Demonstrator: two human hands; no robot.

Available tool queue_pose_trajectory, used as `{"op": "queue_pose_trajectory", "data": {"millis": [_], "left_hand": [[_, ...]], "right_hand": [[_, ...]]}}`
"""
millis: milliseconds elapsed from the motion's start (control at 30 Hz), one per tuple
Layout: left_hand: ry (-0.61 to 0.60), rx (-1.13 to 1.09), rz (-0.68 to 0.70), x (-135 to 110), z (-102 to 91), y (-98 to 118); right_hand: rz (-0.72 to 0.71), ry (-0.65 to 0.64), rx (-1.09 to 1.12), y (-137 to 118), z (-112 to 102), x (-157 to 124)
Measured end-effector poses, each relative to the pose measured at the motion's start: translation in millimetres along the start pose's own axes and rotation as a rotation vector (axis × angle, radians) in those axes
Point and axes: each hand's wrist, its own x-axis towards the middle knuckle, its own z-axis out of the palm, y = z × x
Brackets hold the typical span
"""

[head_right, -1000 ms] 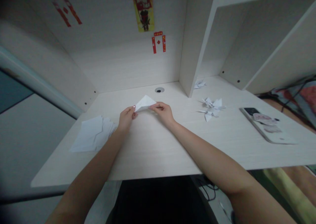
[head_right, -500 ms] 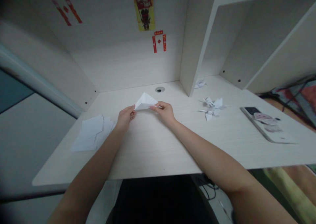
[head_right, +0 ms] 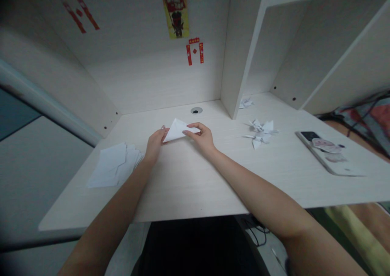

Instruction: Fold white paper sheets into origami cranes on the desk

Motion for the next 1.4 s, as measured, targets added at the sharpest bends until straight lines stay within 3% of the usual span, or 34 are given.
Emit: {"op": "queue_pose_trajectory", "data": {"millis": [267, 600, 1400], "left_hand": [[-0.068, -0.095, -0.093, -7, 9.2, 5], [0.034, 0.052, -0.009, -14, 12.3, 12], [0.058, 0.131, 0.058, -17, 13.8, 11]], "right_hand": [[-0.063, -0.095, -0.082, -3, 4, -7], [-0.083, -0.098, -0.131, -2, 5, -8], [-0.054, -0.071, -0.117, -4, 7, -10]]}}
